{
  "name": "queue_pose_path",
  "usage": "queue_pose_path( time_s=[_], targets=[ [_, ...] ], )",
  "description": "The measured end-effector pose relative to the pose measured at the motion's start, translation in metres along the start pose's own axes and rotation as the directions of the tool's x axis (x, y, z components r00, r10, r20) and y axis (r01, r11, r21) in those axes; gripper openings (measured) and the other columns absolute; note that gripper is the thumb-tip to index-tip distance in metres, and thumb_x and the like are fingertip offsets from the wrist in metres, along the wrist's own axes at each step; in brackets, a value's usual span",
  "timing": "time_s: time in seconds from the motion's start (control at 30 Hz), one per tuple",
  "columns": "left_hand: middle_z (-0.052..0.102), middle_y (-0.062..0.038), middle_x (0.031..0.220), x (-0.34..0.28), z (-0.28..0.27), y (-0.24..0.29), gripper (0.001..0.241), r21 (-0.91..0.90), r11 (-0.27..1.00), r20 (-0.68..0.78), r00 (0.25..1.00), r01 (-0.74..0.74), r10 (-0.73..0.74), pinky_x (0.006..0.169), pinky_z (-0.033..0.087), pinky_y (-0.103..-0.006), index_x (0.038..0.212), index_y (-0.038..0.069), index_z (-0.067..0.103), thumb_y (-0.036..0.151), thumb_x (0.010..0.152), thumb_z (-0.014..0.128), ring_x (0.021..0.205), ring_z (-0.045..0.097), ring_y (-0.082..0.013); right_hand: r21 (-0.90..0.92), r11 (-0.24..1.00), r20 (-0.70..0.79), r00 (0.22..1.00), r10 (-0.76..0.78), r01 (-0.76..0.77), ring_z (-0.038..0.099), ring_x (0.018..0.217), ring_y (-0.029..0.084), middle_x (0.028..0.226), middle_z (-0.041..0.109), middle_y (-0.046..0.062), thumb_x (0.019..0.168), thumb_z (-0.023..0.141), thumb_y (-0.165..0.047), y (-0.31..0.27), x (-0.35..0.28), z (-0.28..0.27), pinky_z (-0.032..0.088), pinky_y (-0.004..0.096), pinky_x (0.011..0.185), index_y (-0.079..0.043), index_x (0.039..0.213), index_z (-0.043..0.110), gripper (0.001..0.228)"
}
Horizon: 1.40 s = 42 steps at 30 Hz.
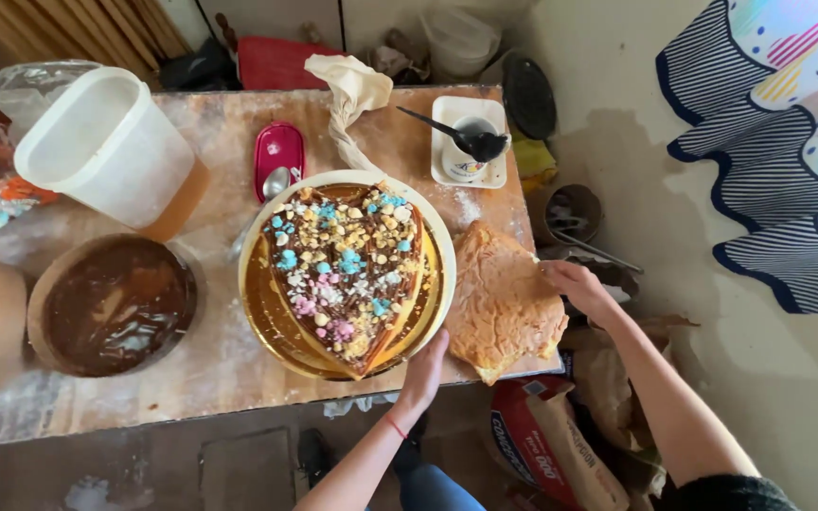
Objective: Assembling and moisturizing layers of a heart-shaped cake using syrup.
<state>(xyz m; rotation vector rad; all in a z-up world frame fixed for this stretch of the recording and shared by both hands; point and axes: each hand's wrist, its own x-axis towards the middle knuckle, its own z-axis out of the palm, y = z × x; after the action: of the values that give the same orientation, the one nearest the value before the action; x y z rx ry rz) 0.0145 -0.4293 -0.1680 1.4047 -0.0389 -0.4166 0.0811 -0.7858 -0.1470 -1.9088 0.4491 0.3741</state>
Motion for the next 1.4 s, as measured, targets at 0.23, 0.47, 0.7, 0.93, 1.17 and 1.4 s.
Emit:
queue_pose_path(
  time_s=[0.23, 0.47, 0.7, 0.93, 1.17, 1.4],
  targets=[
    [0.051, -0.012, 0.154, 0.035, 0.021, -0.038, 0.062, -0.047, 0.999, -0.109, 0.994, -0.027, 0.022, 0.119, 0.031, -0.0351, 0.148, -0.003, 0.047, 0.039, 0.103, 0.053, 0.141, 0.046, -0.0221, 0.083, 0.993, 0.09, 0.993, 0.076, -0.084, 0.06, 0.109, 0.015, 0.119, 0.067, 0.003, 0.102, 0.049, -0.017, -0.016, 0.0, -0.007, 0.047, 0.033, 0.096, -0.007, 0.14, 0.063, 0.042],
    [0.054, -0.007, 0.151, 0.047, 0.018, -0.043, 0.061, -0.274, 0.955, -0.264, 0.946, 0.115, -0.19, 0.116, 0.035, -0.0347, 0.147, 0.0, 0.05, 0.034, 0.097, 0.062, 0.135, 0.049, -0.019, 0.203, 0.974, 0.249, 0.968, 0.044, -0.096, 0.06, 0.117, 0.017, 0.125, 0.067, 0.003, 0.091, 0.049, -0.014, -0.02, 0.002, -0.019, 0.046, 0.039, 0.101, -0.007, 0.134, 0.061, 0.045],
    [0.06, -0.009, 0.141, 0.042, 0.013, -0.067, 0.054, -0.491, 0.85, -0.194, 0.927, 0.191, -0.32, 0.11, 0.041, -0.036, 0.141, 0.002, 0.057, 0.03, 0.095, 0.064, 0.125, 0.056, -0.018, 0.19, 0.958, 0.372, 0.919, 0.132, -0.214, 0.06, 0.117, 0.019, 0.129, 0.065, 0.007, 0.091, 0.049, -0.013, -0.049, -0.016, -0.025, 0.047, 0.04, 0.1, -0.012, 0.139, 0.051, 0.047],
    [0.065, -0.02, 0.13, 0.0, 0.031, 0.048, 0.047, -0.473, 0.835, 0.001, 0.947, 0.283, -0.32, 0.098, 0.056, -0.0404, 0.142, 0.003, 0.052, 0.009, 0.095, 0.055, 0.109, 0.068, -0.0259, 0.48, 0.851, 0.547, 0.831, -0.101, -0.212, 0.059, 0.125, 0.03, 0.142, 0.059, 0.019, 0.079, 0.046, 0.007, -0.054, -0.054, -0.056, 0.046, 0.046, 0.105, -0.016, 0.153, 0.038, 0.078],
    [0.057, -0.017, 0.141, -0.06, 0.044, 0.133, 0.076, -0.569, 0.821, 0.178, 0.982, 0.056, 0.057, 0.109, 0.055, -0.0365, 0.157, 0.016, 0.04, -0.01, 0.09, 0.061, 0.128, 0.063, -0.0218, 0.617, 0.784, 0.417, 0.816, -0.399, 0.068, 0.06, 0.126, 0.031, 0.141, 0.061, 0.017, 0.082, 0.069, 0.007, 0.002, -0.093, -0.125, 0.05, 0.048, 0.103, -0.005, 0.147, 0.052, 0.068],
    [0.053, -0.005, 0.129, -0.073, -0.02, 0.201, 0.058, 0.26, 0.759, 0.107, 0.799, -0.597, 0.591, 0.099, 0.052, -0.0372, 0.139, 0.013, 0.068, 0.01, 0.084, 0.087, 0.081, 0.069, -0.0122, 0.732, 0.644, 0.221, 0.818, -0.532, 0.222, 0.063, 0.108, 0.028, 0.123, 0.065, 0.015, 0.088, 0.076, -0.002, -0.208, -0.208, -0.034, 0.054, 0.046, 0.086, -0.003, 0.129, 0.06, 0.044]
  ],
)
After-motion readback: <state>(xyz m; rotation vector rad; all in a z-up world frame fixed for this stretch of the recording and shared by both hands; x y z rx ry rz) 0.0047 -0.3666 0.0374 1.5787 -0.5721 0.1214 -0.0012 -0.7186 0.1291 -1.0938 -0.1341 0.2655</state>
